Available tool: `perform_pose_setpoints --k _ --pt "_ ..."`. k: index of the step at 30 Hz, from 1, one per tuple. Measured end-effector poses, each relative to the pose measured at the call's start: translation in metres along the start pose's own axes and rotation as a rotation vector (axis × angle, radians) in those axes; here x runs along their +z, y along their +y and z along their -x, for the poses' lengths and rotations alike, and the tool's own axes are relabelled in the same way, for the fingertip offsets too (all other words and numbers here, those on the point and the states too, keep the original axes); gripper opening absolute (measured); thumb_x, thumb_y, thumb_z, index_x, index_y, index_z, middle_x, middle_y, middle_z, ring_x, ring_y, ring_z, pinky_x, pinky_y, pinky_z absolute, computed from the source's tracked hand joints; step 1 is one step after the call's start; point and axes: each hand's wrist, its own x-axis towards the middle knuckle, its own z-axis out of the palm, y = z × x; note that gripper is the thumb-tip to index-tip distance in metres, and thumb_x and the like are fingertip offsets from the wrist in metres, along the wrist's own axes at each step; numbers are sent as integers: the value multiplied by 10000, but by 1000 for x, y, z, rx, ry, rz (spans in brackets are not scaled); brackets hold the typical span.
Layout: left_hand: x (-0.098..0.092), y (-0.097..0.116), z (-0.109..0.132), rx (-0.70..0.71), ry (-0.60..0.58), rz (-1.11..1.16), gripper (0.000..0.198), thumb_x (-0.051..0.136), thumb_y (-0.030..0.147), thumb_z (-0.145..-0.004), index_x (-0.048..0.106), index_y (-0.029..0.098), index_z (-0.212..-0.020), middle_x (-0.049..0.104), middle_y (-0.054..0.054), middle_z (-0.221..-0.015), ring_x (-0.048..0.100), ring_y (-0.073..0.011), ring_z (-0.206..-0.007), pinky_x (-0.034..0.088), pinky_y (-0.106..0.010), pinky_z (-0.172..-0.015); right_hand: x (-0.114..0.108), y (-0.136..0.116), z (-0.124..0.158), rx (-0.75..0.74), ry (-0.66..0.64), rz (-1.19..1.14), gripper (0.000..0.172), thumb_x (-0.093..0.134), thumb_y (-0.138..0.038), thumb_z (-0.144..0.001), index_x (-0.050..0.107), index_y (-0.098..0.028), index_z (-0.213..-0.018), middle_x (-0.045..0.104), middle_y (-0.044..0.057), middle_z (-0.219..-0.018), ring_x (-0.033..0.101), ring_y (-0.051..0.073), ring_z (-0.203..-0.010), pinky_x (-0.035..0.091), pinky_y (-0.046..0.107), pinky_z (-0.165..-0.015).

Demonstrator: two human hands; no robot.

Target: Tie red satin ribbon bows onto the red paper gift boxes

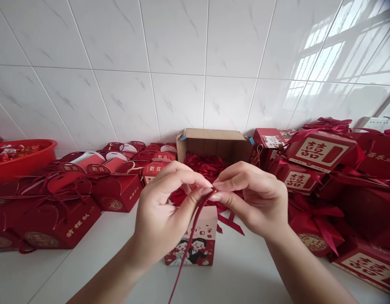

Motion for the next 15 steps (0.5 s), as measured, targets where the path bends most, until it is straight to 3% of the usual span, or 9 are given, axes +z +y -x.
perform_pose_setpoints --k 4,7,12,14,15 --pt "2 -1 -2 7 -11 11 81 588 168 -868 612 226 -817 593 7 -771 580 -129 -727 506 -250 -654 0 2 0 33 3 -16 160 738 -11 -716 678 -152 -764 681 41 -751 638 137 -710 542 262 -642" --pt "-5 -6 -6 -63 -104 -6 26 587 236 -880 605 221 -869 623 -1 -830 603 -131 -775 505 -241 -710 -4 3 0 52 -48 -36 162 735 -8 -716 674 -150 -765 675 33 -735 630 130 -698 535 252 -635" --pt "-40 -23 -7 -343 -510 -245 423 610 422 -837 505 301 -1228 675 -28 -1042 645 -209 -954 518 -296 -780 -21 1 -3 63 -211 -80 168 735 -5 -715 681 -142 -797 678 41 -756 641 132 -709 540 237 -626" --pt "-52 -31 -1 -416 -680 -397 640 731 453 -700 506 331 -1287 669 -48 -1142 653 -265 -981 525 -323 -760 -28 -1 -4 62 -241 -92 165 734 -9 -720 681 -143 -801 675 44 -750 644 135 -712 544 234 -623" --pt "-55 -36 2 -429 -709 -446 690 787 428 -619 548 330 -1259 680 -52 -1137 664 -285 -958 528 -325 -732 -31 -2 -5 62 -263 -95 159 731 -15 -726 681 -144 -803 672 44 -745 644 137 -710 546 237 -620"
